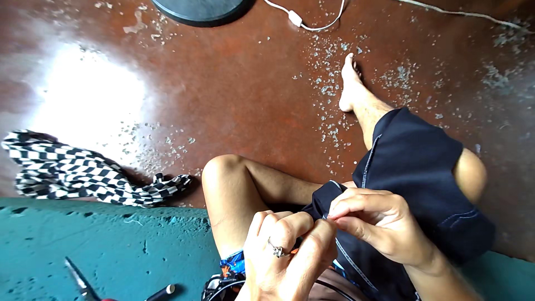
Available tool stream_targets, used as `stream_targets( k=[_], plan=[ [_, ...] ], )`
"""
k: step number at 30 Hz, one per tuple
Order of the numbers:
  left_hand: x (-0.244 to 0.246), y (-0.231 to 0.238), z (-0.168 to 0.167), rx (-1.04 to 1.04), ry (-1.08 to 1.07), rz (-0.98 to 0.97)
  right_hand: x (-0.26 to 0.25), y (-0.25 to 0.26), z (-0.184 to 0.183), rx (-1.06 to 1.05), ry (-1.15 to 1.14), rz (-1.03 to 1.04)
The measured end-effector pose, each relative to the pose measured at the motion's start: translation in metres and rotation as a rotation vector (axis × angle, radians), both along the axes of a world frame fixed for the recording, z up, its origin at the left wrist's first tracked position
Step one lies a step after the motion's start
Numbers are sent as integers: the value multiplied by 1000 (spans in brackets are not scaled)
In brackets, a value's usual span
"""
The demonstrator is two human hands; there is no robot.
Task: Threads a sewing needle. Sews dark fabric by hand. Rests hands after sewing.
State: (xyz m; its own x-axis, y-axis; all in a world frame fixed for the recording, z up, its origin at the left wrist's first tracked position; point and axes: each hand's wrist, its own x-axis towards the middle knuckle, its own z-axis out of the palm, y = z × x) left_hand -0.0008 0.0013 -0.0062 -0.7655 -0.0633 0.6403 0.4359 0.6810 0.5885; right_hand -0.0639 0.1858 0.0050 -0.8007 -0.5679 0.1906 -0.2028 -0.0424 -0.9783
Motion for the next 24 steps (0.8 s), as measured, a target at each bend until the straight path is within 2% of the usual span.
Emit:
stream_targets(
  k=[24],
  plan=[
    [-1,2,-1,-16,-18,29,0,0,0,46,64,-17]
  ],
)
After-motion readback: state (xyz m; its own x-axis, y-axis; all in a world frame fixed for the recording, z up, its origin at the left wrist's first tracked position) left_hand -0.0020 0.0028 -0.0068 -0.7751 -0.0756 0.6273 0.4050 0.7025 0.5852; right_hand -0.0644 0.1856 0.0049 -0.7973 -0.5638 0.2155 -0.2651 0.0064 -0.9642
